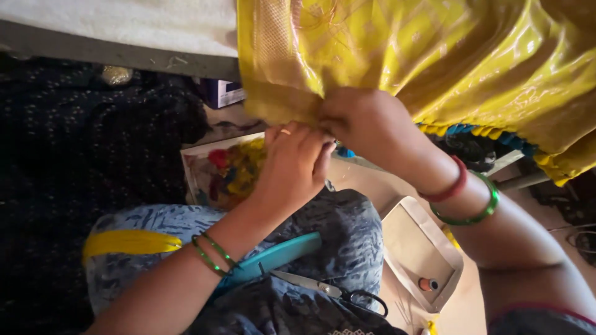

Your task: Apply tassels and decorative elements to the border of a saree.

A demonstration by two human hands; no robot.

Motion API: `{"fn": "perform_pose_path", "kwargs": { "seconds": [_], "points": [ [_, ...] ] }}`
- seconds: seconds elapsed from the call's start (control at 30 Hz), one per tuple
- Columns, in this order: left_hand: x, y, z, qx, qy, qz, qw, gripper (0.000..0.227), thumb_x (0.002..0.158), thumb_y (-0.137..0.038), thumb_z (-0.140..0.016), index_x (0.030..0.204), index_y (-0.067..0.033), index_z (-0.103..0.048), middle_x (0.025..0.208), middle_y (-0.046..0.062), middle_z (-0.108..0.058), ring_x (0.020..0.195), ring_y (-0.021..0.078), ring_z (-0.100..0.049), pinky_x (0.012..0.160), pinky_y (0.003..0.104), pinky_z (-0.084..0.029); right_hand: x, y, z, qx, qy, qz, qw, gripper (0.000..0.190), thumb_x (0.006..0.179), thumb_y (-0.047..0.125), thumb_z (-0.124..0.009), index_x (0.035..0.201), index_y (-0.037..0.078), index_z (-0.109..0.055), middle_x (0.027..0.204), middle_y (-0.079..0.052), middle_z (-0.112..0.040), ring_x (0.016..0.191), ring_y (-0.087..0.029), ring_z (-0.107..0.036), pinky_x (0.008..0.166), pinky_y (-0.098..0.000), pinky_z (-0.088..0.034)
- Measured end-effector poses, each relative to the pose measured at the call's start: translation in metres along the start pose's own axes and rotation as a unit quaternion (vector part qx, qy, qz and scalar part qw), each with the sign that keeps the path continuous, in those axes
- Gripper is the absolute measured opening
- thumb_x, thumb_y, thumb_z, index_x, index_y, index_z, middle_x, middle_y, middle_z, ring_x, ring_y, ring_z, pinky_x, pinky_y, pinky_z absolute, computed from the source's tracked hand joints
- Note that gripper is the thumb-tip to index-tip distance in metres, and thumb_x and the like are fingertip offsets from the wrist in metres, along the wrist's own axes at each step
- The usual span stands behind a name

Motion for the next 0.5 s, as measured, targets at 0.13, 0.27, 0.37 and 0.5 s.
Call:
{"fn": "perform_pose_path", "kwargs": {
  "seconds": [0.13, 0.27, 0.37, 0.5],
  "points": [
    [-0.032, 0.028, -0.036, -0.071, 0.033, 0.155, 0.985, 0.005, 0.088, -0.011, -0.072, 0.091, -0.0082, -0.07, 0.086, 0.007, -0.072, 0.087, 0.0278, -0.067, 0.082, 0.044, -0.044, -0.026, 0.02, 0.015, 0.013, -0.108, -0.079, 0.991, 0.009, 0.096, 0.013, -0.074, 0.104, 0.009, -0.07, 0.099, -0.011, -0.071, 0.079, -0.029, -0.07, 0.067, -0.0366, -0.055],
    [-0.069, 0.048, -0.074, -0.509, 0.095, 0.446, 0.731, 0.012, 0.097, -0.014, -0.07, 0.099, -0.0024, -0.069, 0.091, 0.004, -0.071, 0.089, 0.0132, -0.065, 0.083, 0.03, -0.051, -0.056, 0.017, -0.013, 0.164, -0.036, -0.252, 0.953, 0.02, 0.086, 0.014, -0.079, 0.098, 0.003, -0.068, 0.079, -0.008, -0.073, 0.064, -0.021, -0.072, 0.056, -0.0321, -0.053],
    [-0.073, 0.049, -0.074, -0.598, 0.051, 0.475, 0.644, 0.012, 0.094, -0.01, -0.071, 0.102, -0.0012, -0.07, 0.094, 0.002, -0.072, 0.091, 0.0111, -0.066, 0.085, 0.028, -0.051, -0.073, 0.008, -0.013, 0.184, -0.059, -0.263, 0.945, 0.011, 0.087, 0.009, -0.076, 0.096, 0.004, -0.072, 0.081, -0.008, -0.074, 0.06, -0.021, -0.071, 0.056, -0.0312, -0.054],
    [-0.072, 0.055, -0.07, -0.583, 0.027, 0.444, 0.68, 0.014, 0.091, -0.005, -0.075, 0.102, 0.0035, -0.072, 0.092, 0.004, -0.072, 0.088, 0.013, -0.066, 0.084, 0.028, -0.052, -0.086, 0.016, -0.015, 0.112, -0.045, -0.038, 0.992, 0.016, 0.084, 0.001, -0.072, 0.098, 0.008, -0.075, 0.091, -0.009, -0.072, 0.08, -0.025, -0.072, 0.071, -0.0343, -0.057]
  ]
}}
Point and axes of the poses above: each hand's wrist, its own x-axis towards the middle knuckle, its own z-axis out of the back of the hand, y = z × x, the point moved 4 cm from there along x, towards the middle knuckle
